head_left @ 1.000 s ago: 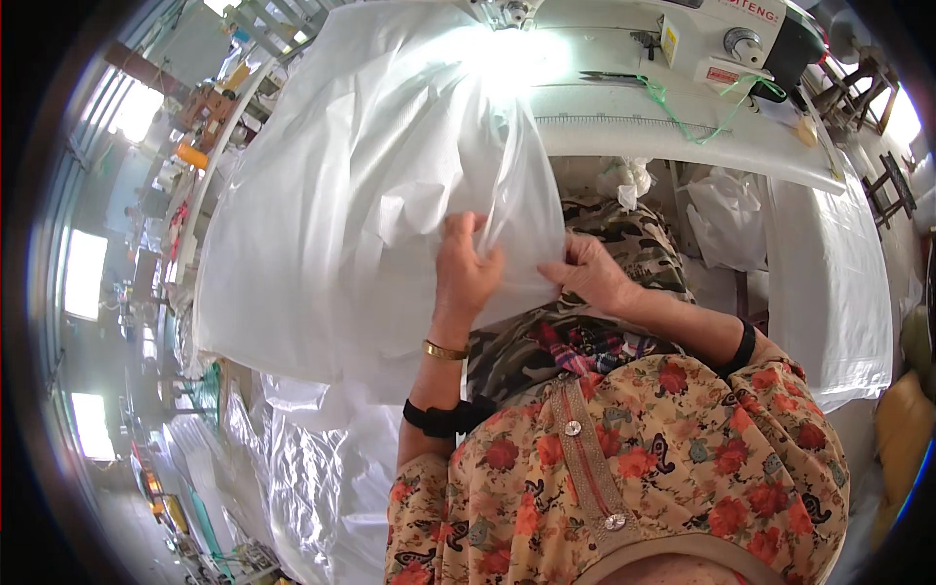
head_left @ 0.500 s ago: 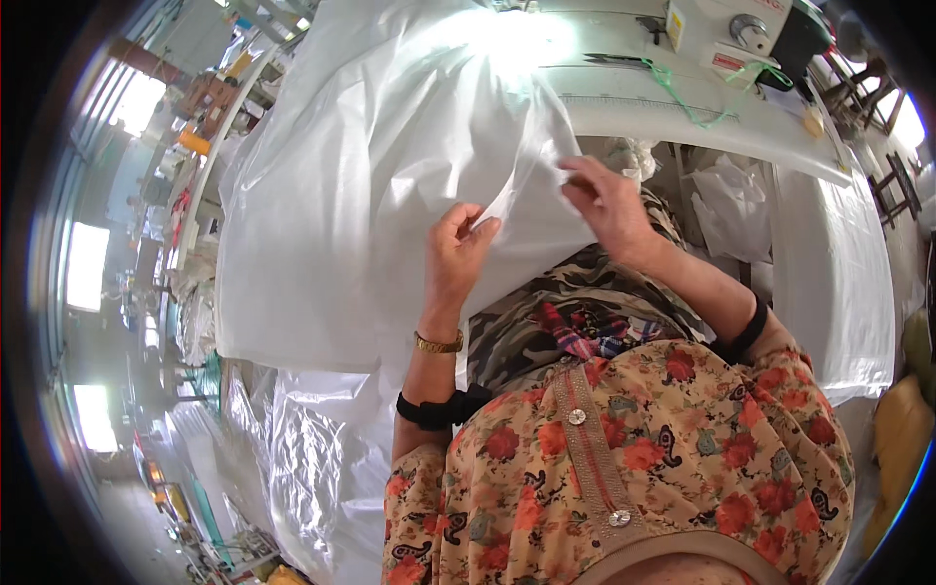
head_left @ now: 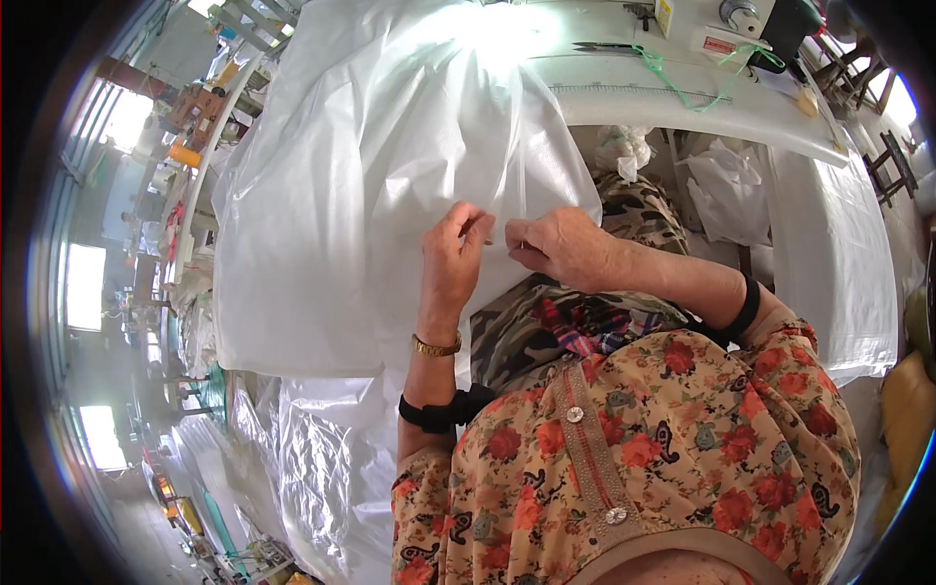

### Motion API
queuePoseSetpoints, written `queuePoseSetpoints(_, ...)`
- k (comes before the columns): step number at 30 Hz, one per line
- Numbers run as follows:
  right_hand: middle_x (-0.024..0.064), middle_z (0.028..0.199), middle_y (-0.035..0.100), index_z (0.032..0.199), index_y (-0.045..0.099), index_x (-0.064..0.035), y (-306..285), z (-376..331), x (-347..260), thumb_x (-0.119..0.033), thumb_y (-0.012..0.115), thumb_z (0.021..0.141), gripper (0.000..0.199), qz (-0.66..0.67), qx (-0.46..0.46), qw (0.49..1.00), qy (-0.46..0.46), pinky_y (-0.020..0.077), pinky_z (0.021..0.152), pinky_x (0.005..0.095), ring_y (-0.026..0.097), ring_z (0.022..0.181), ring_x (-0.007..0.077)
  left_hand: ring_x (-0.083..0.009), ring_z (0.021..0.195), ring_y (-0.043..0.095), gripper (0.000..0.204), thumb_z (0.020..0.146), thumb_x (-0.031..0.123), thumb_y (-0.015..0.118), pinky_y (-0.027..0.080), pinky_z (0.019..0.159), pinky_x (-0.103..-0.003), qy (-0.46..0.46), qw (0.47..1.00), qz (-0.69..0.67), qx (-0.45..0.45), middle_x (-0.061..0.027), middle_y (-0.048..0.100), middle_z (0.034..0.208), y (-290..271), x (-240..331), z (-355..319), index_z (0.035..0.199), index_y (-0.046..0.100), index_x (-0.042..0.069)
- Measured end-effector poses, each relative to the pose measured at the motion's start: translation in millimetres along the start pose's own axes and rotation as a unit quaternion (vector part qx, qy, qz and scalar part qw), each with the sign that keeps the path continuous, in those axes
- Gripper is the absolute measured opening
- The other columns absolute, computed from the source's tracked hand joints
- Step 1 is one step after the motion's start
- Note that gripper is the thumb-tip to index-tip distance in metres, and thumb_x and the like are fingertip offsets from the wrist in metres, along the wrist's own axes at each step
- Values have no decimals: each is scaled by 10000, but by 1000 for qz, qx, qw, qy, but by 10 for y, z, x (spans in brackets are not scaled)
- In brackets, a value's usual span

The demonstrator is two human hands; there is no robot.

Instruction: The person is using an industrial sewing machine to sew seams on large white plastic or synthetic fabric sheets.

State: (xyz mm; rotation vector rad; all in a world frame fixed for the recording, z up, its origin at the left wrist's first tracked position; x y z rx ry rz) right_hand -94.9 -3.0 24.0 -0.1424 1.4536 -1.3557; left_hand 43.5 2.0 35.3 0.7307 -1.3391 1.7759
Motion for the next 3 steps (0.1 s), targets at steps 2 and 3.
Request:
queuePoseSetpoints(2, 147, 644, 598, 973, 529, -73, 17, 5, -111, -182, 616, 867, 175, -25, 23, 999, -23, 473, 568, 456, 618, 625, 364, -127, 669, 532, 155, 893, 104, 623, 459, 652, -279, -48, 994, -89, -40, -99, 583, 700, 98, -61, -11, 874, 580, -44)
queuePoseSetpoints(3, 123, 623, 594, 988, 531, -89, 8, 7, -186, -204, 619, 863, 191, -50, 47, 996, -48, 479, 568, 451, 624, 615, 352, -127, 669, 532, 155, 893, 104, 623, 459, 652, -279, -50, 994, -90, -41, -99, 583, 700, 101, -73, -15, 874, 580, -44)
Point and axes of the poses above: each hand's wrist, its own z-axis towards the middle knuckle, its own y-axis out of the palm, x = y × z, the point moved 7 cm from there along z, towards the middle knuckle
